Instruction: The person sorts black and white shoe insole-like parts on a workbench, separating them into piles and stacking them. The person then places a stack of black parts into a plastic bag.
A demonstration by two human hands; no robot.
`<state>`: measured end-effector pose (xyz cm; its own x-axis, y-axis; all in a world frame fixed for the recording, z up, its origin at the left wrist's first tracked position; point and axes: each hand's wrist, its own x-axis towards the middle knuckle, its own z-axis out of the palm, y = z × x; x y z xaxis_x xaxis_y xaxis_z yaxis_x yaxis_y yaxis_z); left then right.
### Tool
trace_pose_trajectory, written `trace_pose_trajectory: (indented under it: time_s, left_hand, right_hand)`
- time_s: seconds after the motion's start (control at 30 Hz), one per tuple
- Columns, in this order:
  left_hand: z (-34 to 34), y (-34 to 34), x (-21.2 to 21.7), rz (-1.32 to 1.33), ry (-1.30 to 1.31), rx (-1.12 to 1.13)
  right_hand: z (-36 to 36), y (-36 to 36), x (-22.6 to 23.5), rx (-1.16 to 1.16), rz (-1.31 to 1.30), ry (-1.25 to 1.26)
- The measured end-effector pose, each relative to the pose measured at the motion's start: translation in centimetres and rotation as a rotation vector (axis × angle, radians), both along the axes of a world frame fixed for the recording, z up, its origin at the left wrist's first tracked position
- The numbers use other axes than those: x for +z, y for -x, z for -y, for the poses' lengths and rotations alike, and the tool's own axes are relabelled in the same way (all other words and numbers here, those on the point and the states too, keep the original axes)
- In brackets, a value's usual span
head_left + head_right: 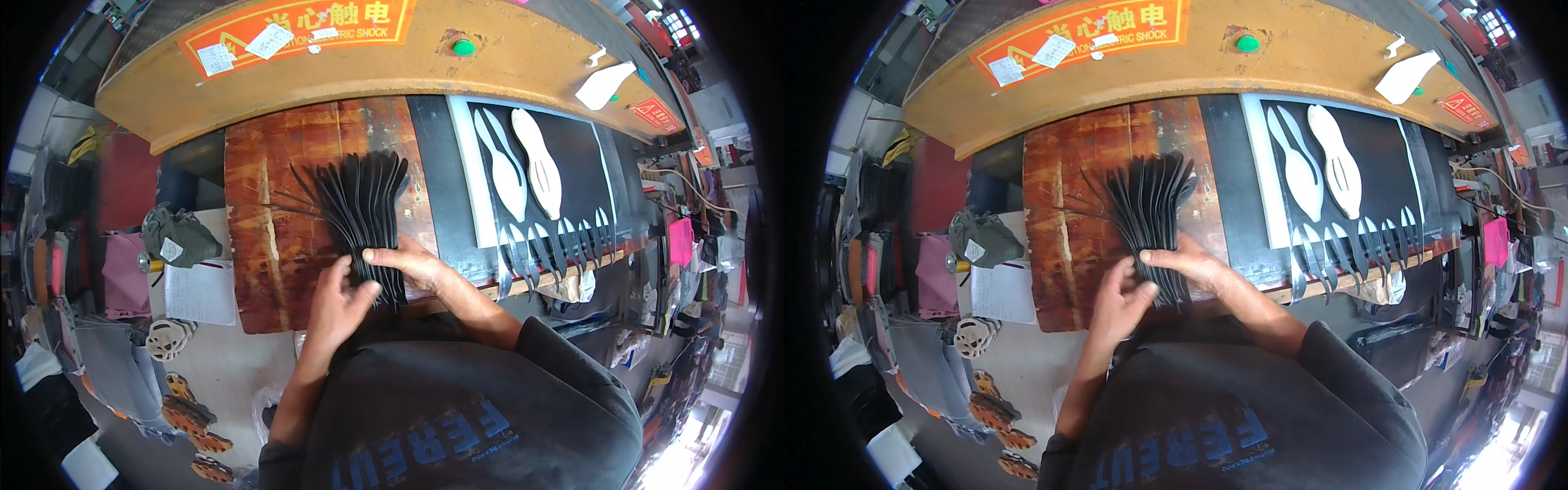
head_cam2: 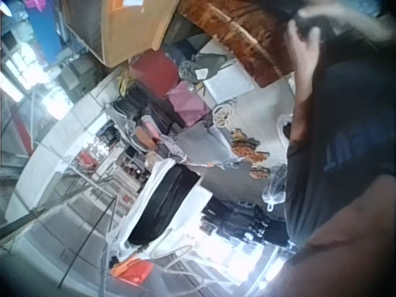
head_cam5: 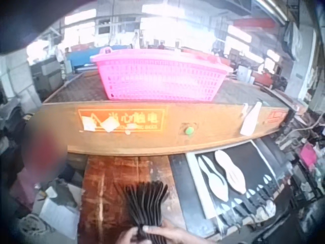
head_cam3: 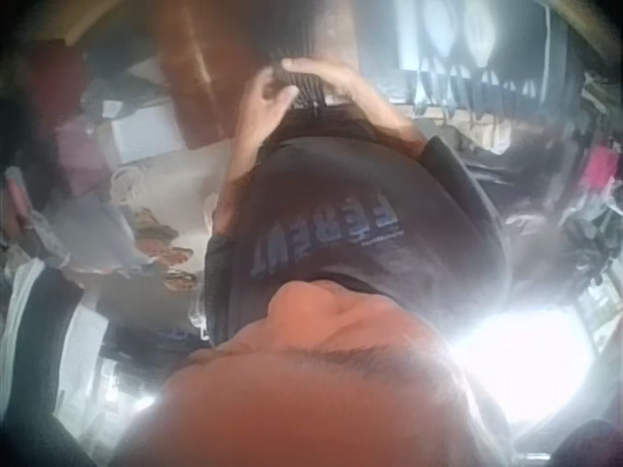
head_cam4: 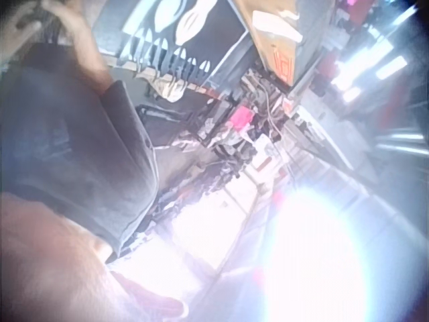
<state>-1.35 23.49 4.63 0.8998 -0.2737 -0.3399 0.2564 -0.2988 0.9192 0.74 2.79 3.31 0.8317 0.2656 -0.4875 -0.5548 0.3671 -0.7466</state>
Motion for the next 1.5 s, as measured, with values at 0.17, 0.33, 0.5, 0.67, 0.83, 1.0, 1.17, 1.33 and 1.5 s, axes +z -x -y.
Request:
trace_pose_trajectory:
  time_s: [0.17, 0.33, 0.5, 0.67, 0.83, 1.0, 1.17, 1.33, 1.5]
  left_hand:
    - [-1.1, -2.2, -4.8, -0.021, 0.149, 0.092]
    - [-2.0, -2.8, -5.0, 0.040, 0.167, 0.019]
    - [-2.0, -3.0, -5.3, -0.020, 0.128, 0.033]
    - [-0.9, -2.9, -6.2, 0.029, 0.028, 0.047]
    - [-1.0, -3.0, -5.6, 0.042, 0.011, 0.006]
    - [-1.4, -3.4, -4.7, -0.017, 0.102, -0.017]
    - [-1.5, -3.3, -4.6, -0.101, 0.173, 0.012]
    - [-1.3, -3.1, -5.0, -0.026, 0.129, 0.003]
    - [-1.1, -3.0, -5.2, -0.015, 0.103, 0.001]
  right_hand:
    - [0.8, 0.5, 0.5, 0.008, 0.049, 0.183]
    - [0.0, 0.4, 1.1, -0.014, 0.072, 0.223]
    - [0.2, 0.4, 1.4, -0.024, 0.062, 0.262]
    - [0.4, 0.3, 1.5, -0.008, 0.040, 0.305]
    - [0.4, 0.3, 1.7, -0.036, 0.093, 0.332]
    - [0.6, 0.4, 1.2, -0.020, 0.077, 0.305]
    - [0.7, 0.4, 0.3, -0.018, 0.088, 0.311]
    - [0.7, 0.4, 0.3, -0.015, 0.083, 0.323]
    - [0.7, 0.3, 0.7, -0.002, 0.089, 0.336]
